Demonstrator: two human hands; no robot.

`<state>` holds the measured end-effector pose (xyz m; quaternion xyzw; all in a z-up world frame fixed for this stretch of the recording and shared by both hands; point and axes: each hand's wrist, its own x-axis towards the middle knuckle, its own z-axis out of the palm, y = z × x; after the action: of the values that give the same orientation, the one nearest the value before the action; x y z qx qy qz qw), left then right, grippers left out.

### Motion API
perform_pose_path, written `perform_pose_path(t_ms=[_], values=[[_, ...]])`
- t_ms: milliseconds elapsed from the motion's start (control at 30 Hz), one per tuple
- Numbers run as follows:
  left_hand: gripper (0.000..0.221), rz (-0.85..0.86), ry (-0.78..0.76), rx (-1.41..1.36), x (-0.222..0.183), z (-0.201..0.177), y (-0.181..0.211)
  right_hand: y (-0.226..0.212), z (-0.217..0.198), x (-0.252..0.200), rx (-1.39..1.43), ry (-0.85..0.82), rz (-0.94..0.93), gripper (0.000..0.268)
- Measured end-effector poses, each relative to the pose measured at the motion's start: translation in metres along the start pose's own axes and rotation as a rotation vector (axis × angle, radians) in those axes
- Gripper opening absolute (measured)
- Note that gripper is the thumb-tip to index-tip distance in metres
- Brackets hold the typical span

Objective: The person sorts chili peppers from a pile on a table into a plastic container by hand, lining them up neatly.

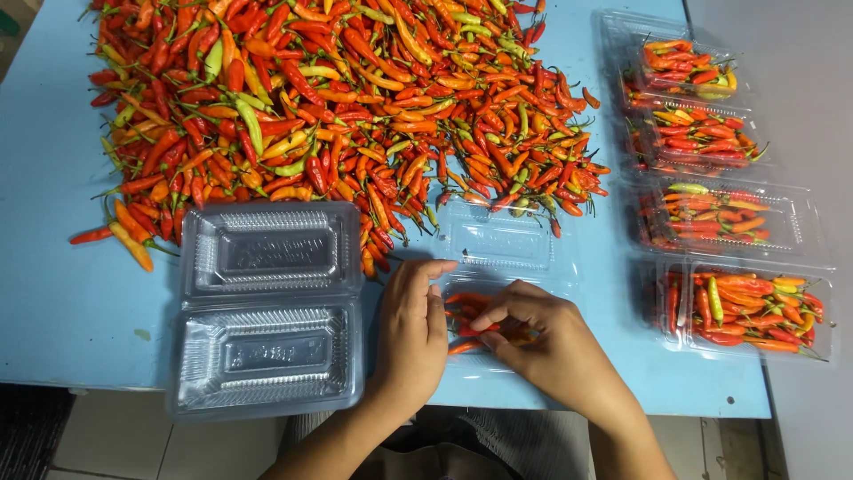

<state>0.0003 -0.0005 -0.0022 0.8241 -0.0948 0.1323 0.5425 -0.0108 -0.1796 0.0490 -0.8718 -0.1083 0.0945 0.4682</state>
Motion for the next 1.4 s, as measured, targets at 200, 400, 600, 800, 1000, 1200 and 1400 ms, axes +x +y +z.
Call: perform_pose_path(t_ms=[200, 400, 600, 800, 1000, 1200, 1400], values=[[0.034, -0.006, 0.004, 0.004, -0.001, 0.001, -0.001, -0.003, -0.012, 0.002, -0.382, -0.044, -0.163, 0.017], [0.035, 0.001, -0.009, -0.012, 0.001, -0.001, 0.0, 0.002, -0.039, 0.04, -0.436, 0.205, -0.149, 0.015], [0.035, -0.02, -0.009, -0.015, -0.001, 0.0, -0.002, 0.03, -0.054, 0.112, -0.732, 0.412, 0.075, 0.016], [0.037, -0.043, -0.021, -0.02, -0.001, 0.0, 0.0, 0.061, -0.041, 0.146, -0.946, 0.421, 0.06, 0.021], [0.039, -0.038, -0.023, -0.037, -0.001, -0.001, 0.001, 0.053, -0.043, 0.14, -0.867, 0.453, 0.05, 0.028], [0.038, -0.023, -0.026, -0.03, -0.001, -0.003, 0.002, 0.018, -0.06, 0.083, -0.218, 0.342, 0.177, 0.015], [0.045, -0.02, -0.025, -0.047, 0.0, -0.002, 0.002, 0.002, -0.052, 0.009, -0.025, 0.238, 0.136, 0.013]])
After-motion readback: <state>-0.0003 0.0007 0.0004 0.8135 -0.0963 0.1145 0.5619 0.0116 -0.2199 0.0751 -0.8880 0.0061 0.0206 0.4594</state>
